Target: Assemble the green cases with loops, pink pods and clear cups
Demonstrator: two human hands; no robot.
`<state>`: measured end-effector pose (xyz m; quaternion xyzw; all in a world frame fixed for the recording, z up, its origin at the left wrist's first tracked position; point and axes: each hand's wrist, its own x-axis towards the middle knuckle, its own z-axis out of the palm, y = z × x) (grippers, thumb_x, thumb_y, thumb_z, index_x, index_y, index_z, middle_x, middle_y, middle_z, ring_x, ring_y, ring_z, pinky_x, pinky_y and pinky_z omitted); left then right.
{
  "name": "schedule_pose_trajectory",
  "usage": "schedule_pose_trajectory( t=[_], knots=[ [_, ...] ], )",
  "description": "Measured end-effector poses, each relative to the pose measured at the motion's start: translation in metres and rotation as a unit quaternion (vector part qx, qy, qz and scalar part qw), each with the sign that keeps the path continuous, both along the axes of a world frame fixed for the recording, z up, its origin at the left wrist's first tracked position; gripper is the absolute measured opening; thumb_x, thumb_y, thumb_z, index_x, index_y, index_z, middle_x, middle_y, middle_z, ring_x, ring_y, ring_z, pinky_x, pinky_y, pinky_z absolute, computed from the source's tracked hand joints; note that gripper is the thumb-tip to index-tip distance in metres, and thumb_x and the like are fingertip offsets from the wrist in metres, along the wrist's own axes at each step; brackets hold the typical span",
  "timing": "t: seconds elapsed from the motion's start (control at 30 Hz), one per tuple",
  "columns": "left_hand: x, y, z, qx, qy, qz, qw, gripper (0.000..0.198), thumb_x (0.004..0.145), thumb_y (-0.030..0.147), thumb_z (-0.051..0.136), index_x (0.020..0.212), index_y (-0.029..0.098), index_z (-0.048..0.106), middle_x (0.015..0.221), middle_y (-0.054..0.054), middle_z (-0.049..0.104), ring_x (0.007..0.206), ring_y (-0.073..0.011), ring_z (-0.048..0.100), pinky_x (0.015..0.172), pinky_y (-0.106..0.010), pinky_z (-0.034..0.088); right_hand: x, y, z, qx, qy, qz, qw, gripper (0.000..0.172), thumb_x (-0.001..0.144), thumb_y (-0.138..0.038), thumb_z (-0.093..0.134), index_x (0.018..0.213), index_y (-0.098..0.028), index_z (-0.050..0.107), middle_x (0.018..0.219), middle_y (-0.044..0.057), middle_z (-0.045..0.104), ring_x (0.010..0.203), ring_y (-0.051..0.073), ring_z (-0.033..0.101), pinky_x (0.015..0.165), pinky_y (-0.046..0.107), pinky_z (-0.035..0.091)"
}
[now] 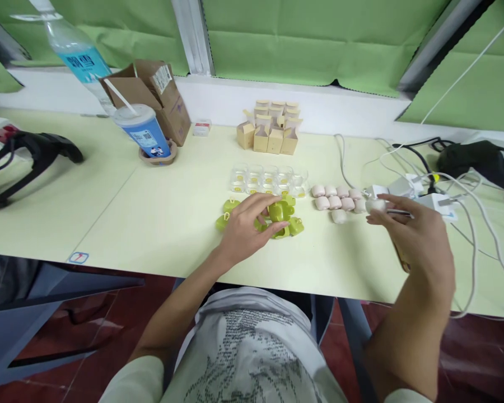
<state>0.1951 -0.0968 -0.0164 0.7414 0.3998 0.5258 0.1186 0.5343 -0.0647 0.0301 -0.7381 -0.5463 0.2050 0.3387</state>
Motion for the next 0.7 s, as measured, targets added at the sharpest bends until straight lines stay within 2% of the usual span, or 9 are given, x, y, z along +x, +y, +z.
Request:
schedule_pose_trajectory(
  t=[0.07,0.17,0.3,0.43,0.5,0.6,0.7],
  knots=[
    [0.003,0.000,-0.002,0.000,0.008,-0.004,1.000,0.040,0.102,0.046,0.085,0.132,0.022,0.076,0.119,-0.009,0.083,0.083,-0.0129,0.072,0.072,-0.028,0.067,0.015,0.011,-0.006,-0.073,-0.047,0.011,0.996,0.044,0.090,-0.035,0.078,0.131,-0.020,0.083,0.092,0.014,0.085,0.104,0.036,0.084,0.087,0.045,0.058],
    [0.003,-0.002,-0.003,0.004,0.025,-0.002,1.000,0.039,0.102,0.044,0.085,0.133,0.022,0.076,0.121,-0.009,0.083,0.083,-0.0130,0.073,0.071,-0.028,0.067,0.015,0.024,-0.020,-0.116,-0.110,0.029,0.987,0.040,0.089,-0.034,0.076,0.125,-0.017,0.081,0.097,0.014,0.084,0.089,0.033,0.083,0.092,0.046,0.056],
    [-0.001,-0.003,-0.002,0.010,0.037,0.004,0.999,0.039,0.101,0.039,0.086,0.134,0.021,0.075,0.122,-0.009,0.083,0.081,-0.0120,0.073,0.071,-0.027,0.067,0.004,0.030,-0.032,-0.109,-0.134,0.034,0.984,0.037,0.090,-0.037,0.077,0.122,-0.020,0.075,0.090,0.010,0.082,0.082,0.031,0.076,0.092,0.046,0.053],
    [-0.003,-0.001,-0.001,0.005,0.038,0.008,0.999,0.039,0.100,0.037,0.087,0.134,0.021,0.076,0.123,-0.009,0.083,0.083,-0.0120,0.073,0.071,-0.026,0.068,0.001,0.030,-0.032,-0.104,-0.101,0.057,0.988,0.015,0.090,-0.032,0.076,0.102,-0.023,0.071,0.083,0.010,0.080,0.087,0.031,0.076,0.088,0.044,0.050],
    [-0.003,0.000,0.000,0.008,0.038,0.008,0.999,0.038,0.100,0.036,0.087,0.133,0.021,0.076,0.122,-0.009,0.083,0.084,-0.0122,0.074,0.072,-0.026,0.068,0.002,0.030,-0.031,-0.100,-0.089,0.066,0.989,0.012,0.089,-0.029,0.077,0.096,-0.025,0.069,0.081,0.008,0.079,0.089,0.032,0.077,0.087,0.043,0.050],
    [-0.003,0.001,-0.001,0.007,0.041,0.006,0.999,0.037,0.100,0.035,0.087,0.132,0.022,0.076,0.122,-0.008,0.083,0.083,-0.0121,0.073,0.072,-0.026,0.068,0.003,0.029,-0.029,-0.097,-0.090,0.076,0.988,0.014,0.089,-0.027,0.079,0.097,-0.026,0.068,0.078,0.007,0.079,0.092,0.032,0.078,0.089,0.043,0.050],
    [-0.004,0.002,-0.002,0.007,0.044,0.009,0.999,0.037,0.100,0.033,0.087,0.133,0.021,0.076,0.123,-0.008,0.083,0.083,-0.0115,0.073,0.073,-0.025,0.068,0.002,0.029,-0.029,-0.110,-0.058,0.096,0.988,0.014,0.093,-0.030,0.078,0.103,-0.026,0.069,0.087,0.008,0.083,0.093,0.029,0.081,0.088,0.041,0.051]
  ],
)
